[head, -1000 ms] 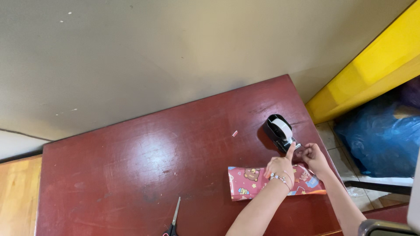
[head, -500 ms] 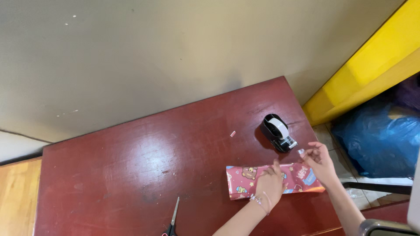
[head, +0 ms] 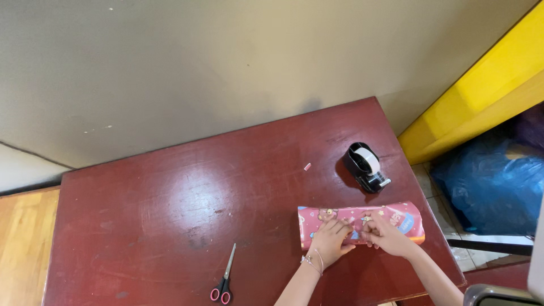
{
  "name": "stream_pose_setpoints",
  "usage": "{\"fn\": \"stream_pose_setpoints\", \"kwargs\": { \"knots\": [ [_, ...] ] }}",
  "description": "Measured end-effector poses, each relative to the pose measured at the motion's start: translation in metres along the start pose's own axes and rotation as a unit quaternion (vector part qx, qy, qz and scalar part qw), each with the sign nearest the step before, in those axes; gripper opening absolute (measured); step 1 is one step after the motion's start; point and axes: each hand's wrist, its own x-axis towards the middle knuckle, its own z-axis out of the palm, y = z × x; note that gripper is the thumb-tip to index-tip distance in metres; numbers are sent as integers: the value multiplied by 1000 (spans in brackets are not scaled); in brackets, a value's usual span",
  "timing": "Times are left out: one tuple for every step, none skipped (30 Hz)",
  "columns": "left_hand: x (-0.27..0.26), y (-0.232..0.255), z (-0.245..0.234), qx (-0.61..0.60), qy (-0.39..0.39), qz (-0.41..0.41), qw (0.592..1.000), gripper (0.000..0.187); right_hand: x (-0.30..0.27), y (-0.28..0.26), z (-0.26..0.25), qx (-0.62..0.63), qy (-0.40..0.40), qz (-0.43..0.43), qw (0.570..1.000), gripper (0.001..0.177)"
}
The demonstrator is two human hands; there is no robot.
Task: The person wraps a rectangular item with pink patterned wrapping paper on a wooden table. They fold the paper around the item, smooth the edges, and secure the seams with clear tape from a dispenser. The person then folds and tapes the ends to complete the package.
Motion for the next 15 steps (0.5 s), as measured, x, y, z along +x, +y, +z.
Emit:
{"fn": "stream_pose_setpoints", "kwargs": {
  "knots": [
    [0,-1,0,-1,6,1,1000,45,-1,-2,-1,-26,-6,9,1000,52],
    [-1,-1,1,-2,11,3,1000,45,-1,-4,0,-53,-12,18,998,52],
    [-1,-1,2,-3,17,4,1000,45,-1,-6,2,-60,-9,2,998,53],
    [-2,-1,2,-3,23,6,1000,46,0,-8,4,-67,-6,-13,998,54],
    [-3,-1,3,-3,29,8,1000,46,1,-9,6,-74,-3,-29,997,54],
    [-3,-1,3,-3,35,11,999,47,1,-11,7,-91,4,-23,996,53],
    [-3,-1,4,-2,33,8,999,46,1,-12,8,-108,11,-17,994,52],
    [-4,-2,4,-2,31,5,1000,46,1,-13,10,-125,17,-10,992,51],
    [-4,-2,4,-2,28,3,1000,46,1,-14,12,-126,21,-7,992,51],
    [-3,-3,5,2,30,3,1000,46,1,-15,13,-128,25,-4,992,52],
    [-2,-3,6,5,32,3,999,47,1,-16,14,-129,29,-2,991,52],
    [-2,-3,6,9,34,4,999,47,1,-17,16,-133,32,2,991,52],
    [-3,-3,5,6,32,2,999,47,1,-17,16,-137,34,6,990,52],
    [-4,-4,6,2,31,1,1000,47,1,-17,16,-141,37,11,989,52],
    [-4,-4,6,-2,29,0,1000,47,1,-16,16,-141,40,9,989,52]
  ]
}}
